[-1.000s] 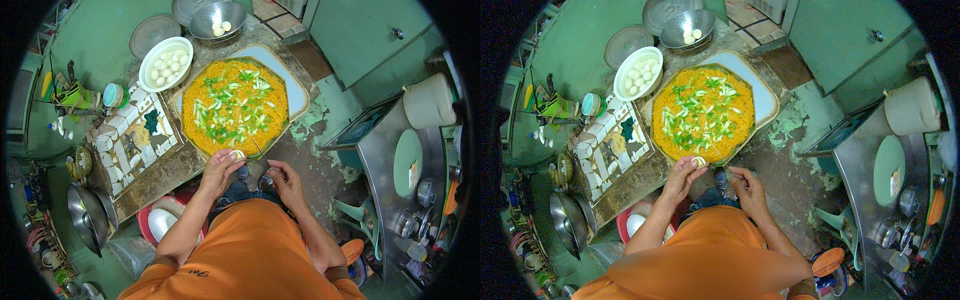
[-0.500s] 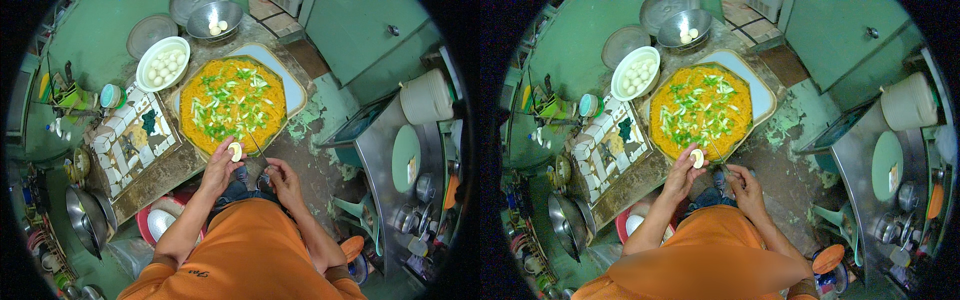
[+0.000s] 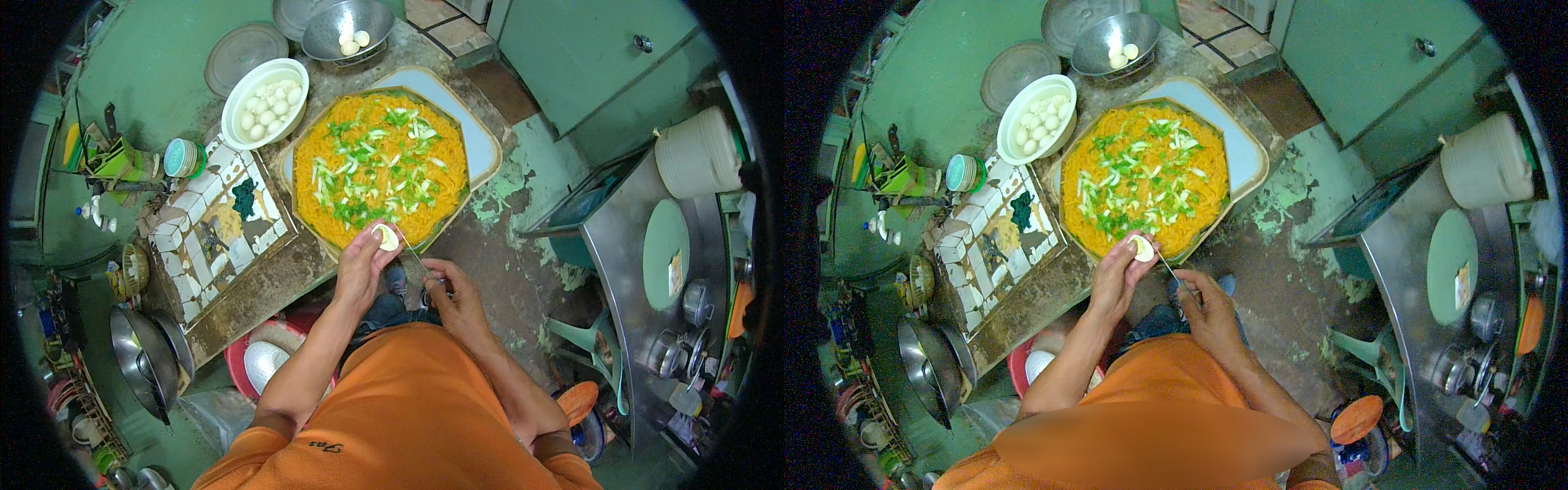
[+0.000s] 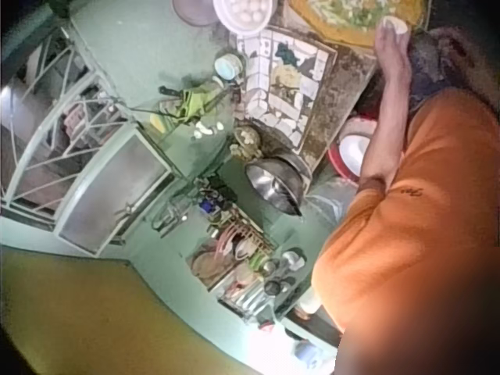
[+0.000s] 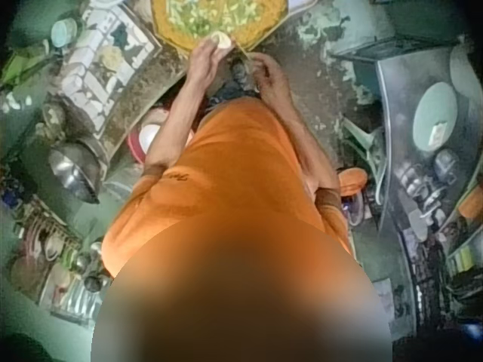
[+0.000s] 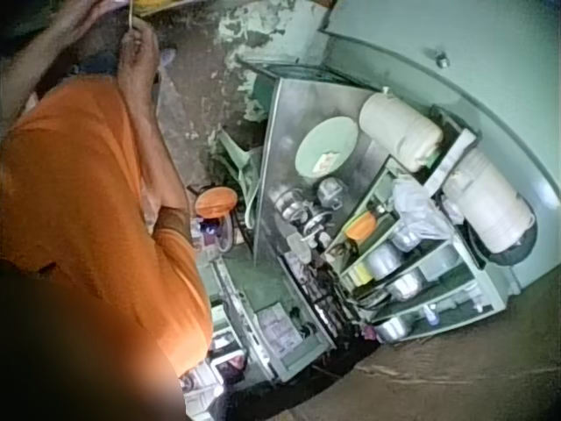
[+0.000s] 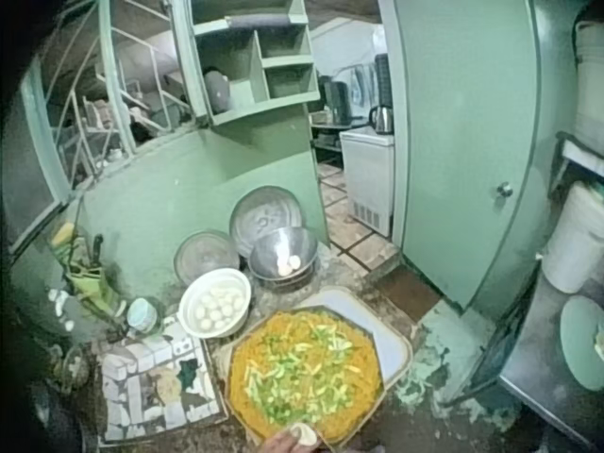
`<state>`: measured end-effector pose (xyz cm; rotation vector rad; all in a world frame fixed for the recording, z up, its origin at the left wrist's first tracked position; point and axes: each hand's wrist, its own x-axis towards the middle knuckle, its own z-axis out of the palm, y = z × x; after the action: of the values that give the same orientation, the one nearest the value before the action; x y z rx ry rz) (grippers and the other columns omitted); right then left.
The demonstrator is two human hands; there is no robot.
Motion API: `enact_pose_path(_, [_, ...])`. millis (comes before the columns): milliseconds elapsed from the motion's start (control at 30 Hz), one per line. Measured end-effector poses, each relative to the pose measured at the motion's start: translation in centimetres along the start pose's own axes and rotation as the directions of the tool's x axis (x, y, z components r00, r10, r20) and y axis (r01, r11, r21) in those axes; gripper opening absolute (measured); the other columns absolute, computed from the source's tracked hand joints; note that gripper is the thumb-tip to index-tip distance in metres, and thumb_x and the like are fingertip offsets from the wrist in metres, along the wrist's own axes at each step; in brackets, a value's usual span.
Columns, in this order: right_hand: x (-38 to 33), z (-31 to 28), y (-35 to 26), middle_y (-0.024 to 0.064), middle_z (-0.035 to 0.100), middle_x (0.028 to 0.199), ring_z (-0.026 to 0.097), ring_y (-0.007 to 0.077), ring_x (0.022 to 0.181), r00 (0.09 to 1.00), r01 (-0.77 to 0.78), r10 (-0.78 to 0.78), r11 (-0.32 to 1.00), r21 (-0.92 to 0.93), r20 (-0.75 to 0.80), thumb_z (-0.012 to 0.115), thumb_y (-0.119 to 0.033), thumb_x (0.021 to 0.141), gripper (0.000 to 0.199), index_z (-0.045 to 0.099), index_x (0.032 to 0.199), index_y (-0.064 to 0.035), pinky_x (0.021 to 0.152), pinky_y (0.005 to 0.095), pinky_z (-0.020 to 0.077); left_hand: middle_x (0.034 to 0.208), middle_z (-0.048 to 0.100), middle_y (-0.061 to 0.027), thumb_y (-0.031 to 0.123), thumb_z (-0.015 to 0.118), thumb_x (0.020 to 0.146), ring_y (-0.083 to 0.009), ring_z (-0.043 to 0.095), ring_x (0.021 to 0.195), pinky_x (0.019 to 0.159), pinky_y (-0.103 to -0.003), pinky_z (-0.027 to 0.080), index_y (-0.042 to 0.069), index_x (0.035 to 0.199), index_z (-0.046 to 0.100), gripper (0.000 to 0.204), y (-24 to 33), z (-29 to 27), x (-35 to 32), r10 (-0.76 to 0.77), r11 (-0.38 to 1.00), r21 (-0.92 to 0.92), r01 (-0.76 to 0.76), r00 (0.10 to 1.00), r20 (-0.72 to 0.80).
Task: The person assembles a large round noodle dish by spreading yellow noodles on a tray, sprinkling chopped green onions, and arranging sliced hard-boiled eggs in a decorative pattern. The person then carries the completed dish out of the kitchen.
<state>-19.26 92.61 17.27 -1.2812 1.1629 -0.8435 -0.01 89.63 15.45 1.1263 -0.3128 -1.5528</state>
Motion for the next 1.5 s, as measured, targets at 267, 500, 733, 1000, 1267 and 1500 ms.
enact_pose_path(267, [-0.1,0.0,-0.8,0.0165,0.064,0.104,0.062,0.0297,0.088,0.998,0.061,-0.06,0.981,-0.185,0.009,0.06,-0.012,0.093,0.025,0.062,0.117,-0.0056,0.077,0.0374,0.0492,0.127,0.058,-0.0209,0.008,0.05,0.1,-0.0326,0.06,0.117,0.1,-0.042,0.052,-0.006,0.137,0.04,0.04,-0.3,0.5,0.8,0.012,1.0,0.008,-0.012,1.0,-0.007])
enact_pose_path(500, [0.3,0.2,-0.5,0.0166,0.063,0.104,0.062,0.0319,0.092,1.0,0.012,-0.01,0.988,-0.151,0.018,0.058,-0.012,0.094,0.023,0.062,0.116,-0.005,0.08,0.0386,0.0489,0.124,0.061,-0.021,0.007,0.051,0.099,-0.0328,0.062,0.114,0.097,-0.041,0.054,-0.006,0.133,0.045,0.037,-0.6,0.3,1.5,0.011,1.0,-0.004,-0.011,1.0,-0.014])
enact_pose_path(733, [1.0,-0.2,1.0,0.0145,0.062,0.097,0.061,0.0265,0.086,0.998,0.048,-0.056,0.985,-0.164,-0.042,0.059,-0.01,0.094,0.023,0.063,0.116,-0.0058,0.075,0.0357,0.0483,0.117,0.064,-0.0204,0.007,0.053,0.098,-0.0323,0.064,0.11,0.094,-0.04,0.056,-0.006,0.124,0.053,0.029,-0.8,0.8,2.0,-0.054,0.999,0.007,0.054,0.998,-0.02])
enact_pose_path(1000, [2.4,-0.5,3.1,0.0054,0.063,0.082,0.056,0.0136,0.064,0.993,0.009,-0.022,0.993,-0.119,-0.114,0.055,-0.01,0.097,0.024,0.063,0.118,-0.0053,0.059,0.0281,0.0455,0.117,0.064,-0.0168,0.005,0.052,0.098,-0.0268,0.065,0.107,0.091,-0.038,0.057,-0.006,0.129,0.052,0.033,-1.1,1.5,2.6,-0.104,0.994,0.026,0.105,0.994,-0.03])
enact_pose_path(1267, [2.6,-1.1,0.9,0.0068,0.067,0.092,0.057,0.0103,0.059,0.945,-0.328,0.321,0.911,0.249,0.067,0.052,-0.015,0.099,0.027,0.058,0.123,-0.0035,0.052,0.0264,0.0466,0.121,0.062,-0.0175,0.004,0.05,0.099,-0.0278,0.064,0.109,0.095,-0.037,0.056,-0.007,0.134,0.047,0.037,-0.8,2.5,3.3,-0.082,0.986,0.141,0.09,0.995,-0.063])
enact_pose_path(1500, [0.2,0.7,2.3,0.0071,0.064,0.09,0.059,0.0153,0.078,0.997,0.014,-0.016,0.999,-0.04,-0.072,0.056,-0.016,0.097,0.026,0.062,0.12,-0.0041,0.07,0.03,0.0487,0.12,0.063,-0.0192,0.004,0.051,0.099,-0.031,0.064,0.11,0.092,-0.037,0.057,-0.006,0.128,0.052,0.031,-0.2,1.0,1.1,-0.158,0.984,0.072,0.161,0.986,-0.052])
